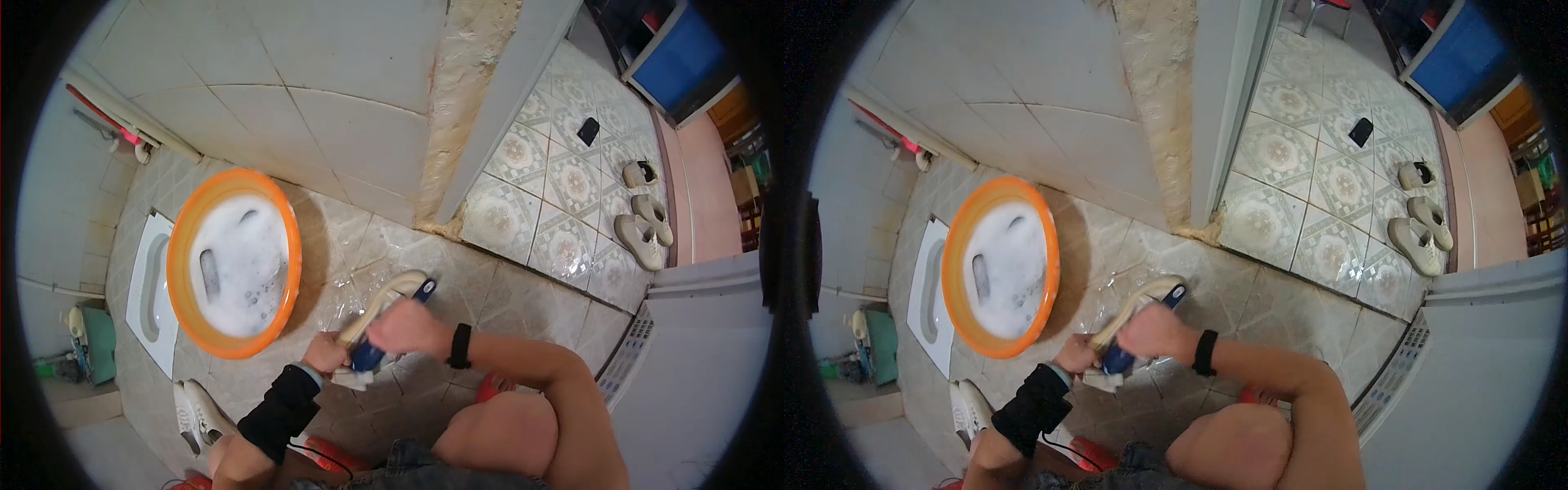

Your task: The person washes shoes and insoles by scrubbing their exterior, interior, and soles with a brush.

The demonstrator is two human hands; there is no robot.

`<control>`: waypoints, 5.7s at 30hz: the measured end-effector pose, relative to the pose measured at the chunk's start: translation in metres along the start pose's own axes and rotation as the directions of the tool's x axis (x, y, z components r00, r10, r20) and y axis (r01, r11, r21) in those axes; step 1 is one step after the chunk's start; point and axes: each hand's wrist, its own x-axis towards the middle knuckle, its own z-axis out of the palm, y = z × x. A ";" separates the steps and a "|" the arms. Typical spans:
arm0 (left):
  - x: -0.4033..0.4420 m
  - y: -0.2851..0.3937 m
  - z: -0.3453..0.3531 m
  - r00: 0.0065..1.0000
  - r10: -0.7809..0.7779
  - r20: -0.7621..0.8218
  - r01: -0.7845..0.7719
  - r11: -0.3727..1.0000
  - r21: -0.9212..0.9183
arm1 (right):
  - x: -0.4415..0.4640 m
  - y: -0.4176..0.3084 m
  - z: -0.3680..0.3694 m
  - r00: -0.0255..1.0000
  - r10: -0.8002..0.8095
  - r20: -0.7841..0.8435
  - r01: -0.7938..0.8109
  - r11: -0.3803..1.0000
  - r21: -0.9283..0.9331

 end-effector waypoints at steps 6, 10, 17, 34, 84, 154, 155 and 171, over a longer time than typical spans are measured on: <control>0.002 -0.014 0.002 0.985 0.174 -0.014 -0.174 0.984 0.029 | -0.006 0.063 0.027 0.950 0.007 -0.313 -0.027 0.998 -0.058; 0.006 -0.016 -0.001 0.984 -0.085 0.159 0.153 0.865 -0.479 | -0.022 0.103 0.032 0.888 0.270 -0.372 -0.288 0.958 0.006; -0.002 -0.016 -0.006 0.961 -0.088 0.261 0.242 0.722 -0.648 | -0.028 0.043 0.018 0.943 0.019 -0.332 0.007 0.997 0.078; 0.007 -0.047 -0.001 0.901 -0.014 0.434 0.348 0.620 -0.703 | -0.040 0.084 0.021 0.950 0.228 -0.214 -0.253 0.963 -0.096; -0.010 -0.020 -0.001 0.996 -0.077 0.032 0.065 0.467 -0.882 | -0.020 0.069 0.027 0.790 0.530 -0.307 -0.520 0.846 0.119; -0.023 -0.015 0.000 0.776 0.043 0.629 0.602 0.246 -0.760 | -0.002 -0.018 0.000 0.942 0.240 -0.233 -0.193 0.959 0.209; -0.023 -0.020 -0.001 0.773 0.044 0.633 0.604 0.254 -0.756 | -0.001 -0.012 0.016 0.954 0.196 -0.226 -0.167 0.976 0.140; -0.045 0.008 0.000 0.929 0.024 0.369 0.313 0.480 -0.819 | -0.003 0.016 -0.041 0.950 0.183 -0.253 -0.169 0.983 0.076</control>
